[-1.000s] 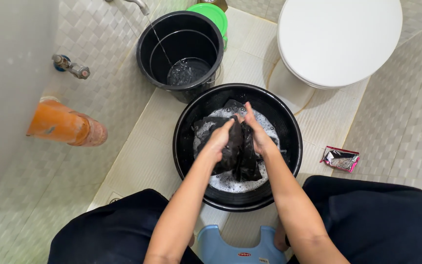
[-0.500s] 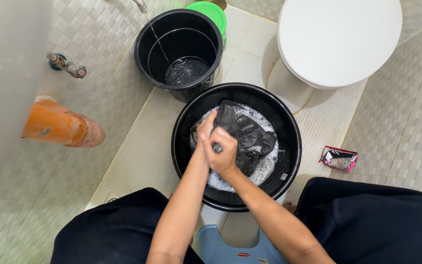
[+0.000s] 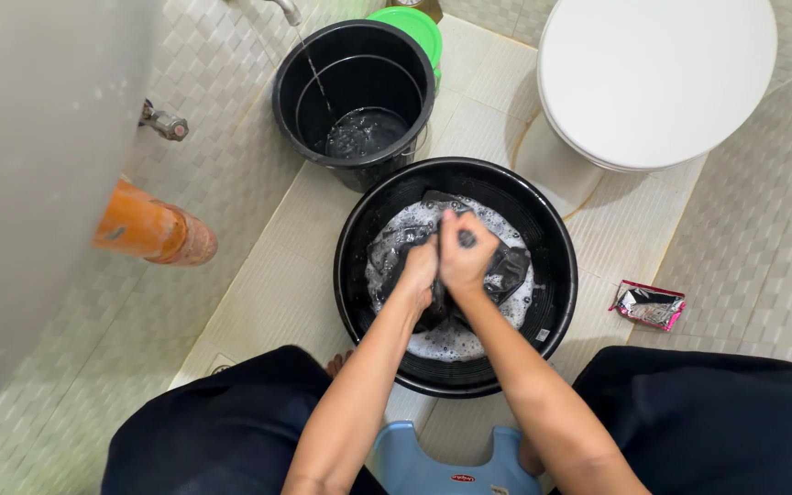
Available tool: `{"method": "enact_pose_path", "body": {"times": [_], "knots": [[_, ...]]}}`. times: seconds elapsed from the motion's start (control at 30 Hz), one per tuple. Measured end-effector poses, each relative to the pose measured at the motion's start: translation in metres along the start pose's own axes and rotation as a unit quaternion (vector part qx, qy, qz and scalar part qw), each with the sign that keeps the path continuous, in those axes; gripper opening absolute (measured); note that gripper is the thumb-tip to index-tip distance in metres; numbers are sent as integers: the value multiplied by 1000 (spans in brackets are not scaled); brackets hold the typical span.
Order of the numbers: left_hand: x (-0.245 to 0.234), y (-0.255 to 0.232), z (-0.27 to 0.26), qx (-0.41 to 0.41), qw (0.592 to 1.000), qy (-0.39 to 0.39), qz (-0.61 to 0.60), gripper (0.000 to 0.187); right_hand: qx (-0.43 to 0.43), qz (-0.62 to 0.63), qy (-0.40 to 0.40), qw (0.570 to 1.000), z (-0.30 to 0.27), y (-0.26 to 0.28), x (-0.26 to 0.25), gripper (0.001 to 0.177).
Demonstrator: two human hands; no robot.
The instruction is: The person hand washes a dark garment in a black bucket filled with soapy water, repeatedly scrubbing and wringing the fabric. They then rinse the garment by pouring clean water over it from a green bucket using a blue scoop.
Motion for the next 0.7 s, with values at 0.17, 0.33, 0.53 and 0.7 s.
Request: {"method": "enact_pose_path", "body": {"times": [0.17,0.33,0.53,0.7], "knots": [[-25,-30,-11,-6,978,188,-89,72,270,198,-40,941,52,-99,-64,59],[-78,9,4,82,980,174,54,107,491,94,116,858,-5,-176,-103,136],[-79,74,19,19,877,-3,481,75,394,-292,245,836,-78,-247,-104,93],[-84,-20,25,122,926,156,321,39,299,-193,227,906,16,-204,-127,20]]}}
Point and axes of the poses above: each hand's wrist, its own z-axis towards the middle knuckle, its own x-axis out of the palm, y = z × x, the point moved 2 cm from there along z, towards the middle knuckle, and after that the axes turned 1 degree about z, right-handed, at the moved point
